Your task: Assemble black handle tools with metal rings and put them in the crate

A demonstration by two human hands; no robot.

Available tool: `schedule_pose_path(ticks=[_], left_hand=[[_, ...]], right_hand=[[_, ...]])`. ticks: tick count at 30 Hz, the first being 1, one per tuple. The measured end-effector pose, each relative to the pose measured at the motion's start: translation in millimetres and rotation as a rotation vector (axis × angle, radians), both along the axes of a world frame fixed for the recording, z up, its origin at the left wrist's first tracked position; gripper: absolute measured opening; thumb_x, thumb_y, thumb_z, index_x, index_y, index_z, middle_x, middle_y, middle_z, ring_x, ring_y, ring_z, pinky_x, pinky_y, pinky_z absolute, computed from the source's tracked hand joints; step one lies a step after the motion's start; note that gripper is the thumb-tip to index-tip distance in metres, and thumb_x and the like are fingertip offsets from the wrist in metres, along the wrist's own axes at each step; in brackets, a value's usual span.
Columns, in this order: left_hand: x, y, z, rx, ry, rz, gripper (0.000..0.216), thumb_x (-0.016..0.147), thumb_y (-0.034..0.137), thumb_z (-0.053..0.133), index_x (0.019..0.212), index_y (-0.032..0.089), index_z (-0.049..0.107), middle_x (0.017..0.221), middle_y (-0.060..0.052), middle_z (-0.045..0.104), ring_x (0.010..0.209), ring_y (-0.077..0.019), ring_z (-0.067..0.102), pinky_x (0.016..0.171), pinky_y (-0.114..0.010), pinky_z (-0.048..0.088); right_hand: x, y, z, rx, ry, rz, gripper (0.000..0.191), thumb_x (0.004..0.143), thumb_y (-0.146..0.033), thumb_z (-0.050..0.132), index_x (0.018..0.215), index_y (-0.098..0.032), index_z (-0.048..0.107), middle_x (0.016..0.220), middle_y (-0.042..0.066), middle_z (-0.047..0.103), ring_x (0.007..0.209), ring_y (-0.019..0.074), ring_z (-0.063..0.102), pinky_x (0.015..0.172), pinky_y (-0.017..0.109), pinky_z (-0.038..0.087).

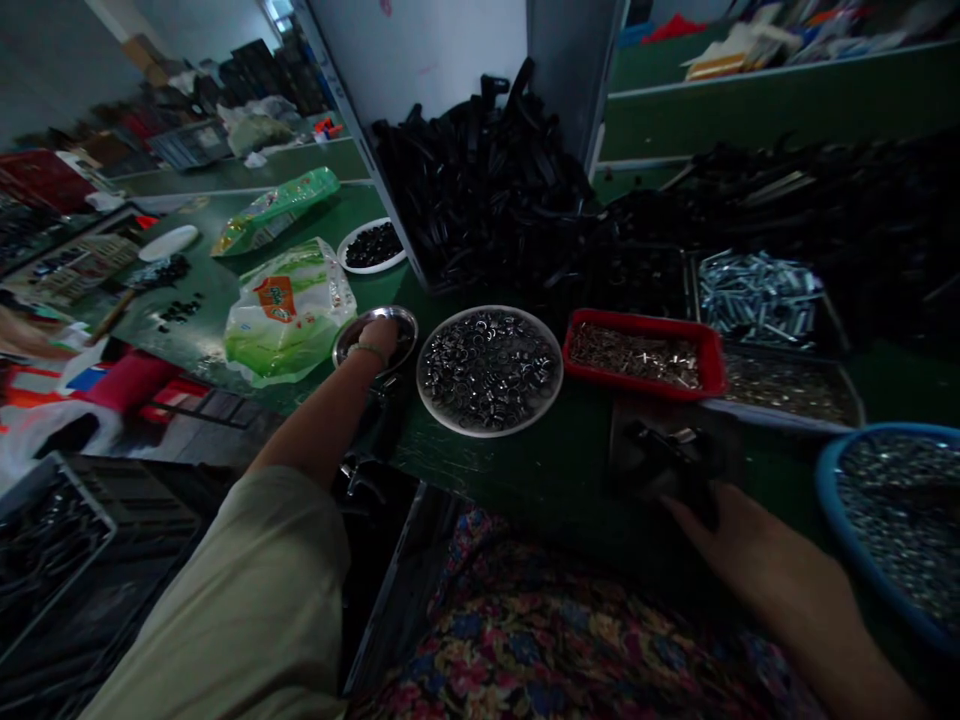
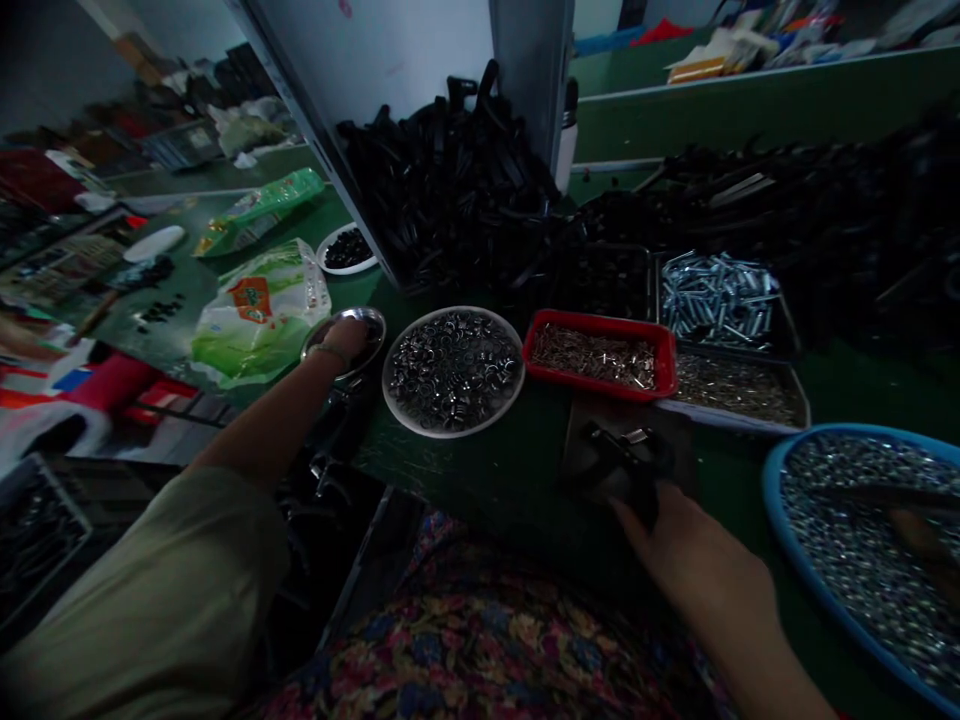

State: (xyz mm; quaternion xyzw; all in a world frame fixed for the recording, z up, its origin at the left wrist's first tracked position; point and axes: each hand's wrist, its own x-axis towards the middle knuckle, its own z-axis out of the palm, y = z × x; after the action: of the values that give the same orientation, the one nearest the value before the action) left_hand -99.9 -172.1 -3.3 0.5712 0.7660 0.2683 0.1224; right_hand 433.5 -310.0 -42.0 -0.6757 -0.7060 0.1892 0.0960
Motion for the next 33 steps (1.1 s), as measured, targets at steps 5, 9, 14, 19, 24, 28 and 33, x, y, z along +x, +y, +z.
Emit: schedule_pose_path(ticks=[5,9,14,19,24,28,33], left_hand=[[19.2,-8.1,28.0,0.079,-0.157,0.032,0.031,0.085,0.035,0.064,0.066,0.015,0.052,0.063,0.003,0.057,0.086,-0.0123,0.053,0.101,-0.037,0.036],[99.2,-28.3,29.3,0.11,-0.388,-0.091,0.015,0.089,0.024,0.056,0.096,0.012,0.06,0.085,0.0,0.065,0.081,-0.0118,0.06,0.084,-0.029,0.048],[245.6,-78.4,7.5,-0.106,-1.262,-0.278,0.019,0.078,0.027,0.067,0.093,0.017,0.065,0.091,-0.002,0.069,0.069,-0.0093,0.063,0.065,-0.021,0.053],[311.7,-99.8,2.4,-0.29,-1.744,-0.374,0.024,0.065,0.02,0.081,0.083,0.016,0.067,0.087,0.001,0.065,0.057,-0.0016,0.054,0.052,-0.012,0.047],[319.8,-96.8,-3.8,-0.467,-1.83,-0.42,0.026,0.067,0.02,0.08,0.089,0.018,0.066,0.082,0.003,0.06,0.055,-0.0005,0.05,0.05,-0.01,0.045],[322.0,-93.8,-13.7,-0.471,-1.66,-0.397,0.038,0.069,0.022,0.079,0.103,0.023,0.063,0.084,0.004,0.058,0.058,-0.0022,0.051,0.051,-0.012,0.043],[314.2,-110.0,-24.0,-0.226,-1.23,-0.331,0.04,0.07,0.025,0.076,0.106,0.021,0.06,0.1,-0.002,0.062,0.08,-0.011,0.061,0.067,-0.02,0.05]], right_hand=[[-6.4,12.3,-10.4,-0.175,0.311,-0.303,0.036,0.069,-0.056,0.062,0.074,-0.023,0.048,0.054,0.001,0.056,0.042,0.0183,0.052,0.039,0.027,0.034],[-14.5,-0.6,-3.3,-0.304,1.196,-0.398,0.044,0.069,-0.051,0.069,0.093,-0.025,0.042,0.044,-0.012,0.041,0.03,0.0067,0.028,0.033,0.018,0.018],[-36.2,-8.3,12.3,-0.407,1.732,-0.322,0.038,0.08,-0.051,0.063,0.073,-0.021,0.041,0.044,-0.011,0.037,0.029,0.0015,0.02,0.032,0.015,0.015],[-31.4,-9.8,14.5,-0.491,1.85,-0.242,0.041,0.083,-0.05,0.061,0.066,-0.019,0.04,0.042,-0.01,0.036,0.028,0.0011,0.02,0.031,0.015,0.014],[-20.4,-14.9,9.9,-0.511,1.817,-0.239,0.038,0.083,-0.05,0.06,0.07,-0.02,0.04,0.043,-0.011,0.038,0.027,0.0017,0.02,0.03,0.014,0.015],[-10.4,-15.7,32.7,-0.317,1.472,-0.244,0.033,0.084,-0.052,0.056,0.077,-0.021,0.047,0.044,-0.011,0.039,0.028,0.0045,0.025,0.031,0.016,0.021],[3.1,-30.4,73.2,0.182,0.486,-0.039,0.041,0.089,-0.039,0.052,0.125,-0.021,0.055,0.102,0.01,0.069,0.085,0.0241,0.068,0.073,0.034,0.052]])
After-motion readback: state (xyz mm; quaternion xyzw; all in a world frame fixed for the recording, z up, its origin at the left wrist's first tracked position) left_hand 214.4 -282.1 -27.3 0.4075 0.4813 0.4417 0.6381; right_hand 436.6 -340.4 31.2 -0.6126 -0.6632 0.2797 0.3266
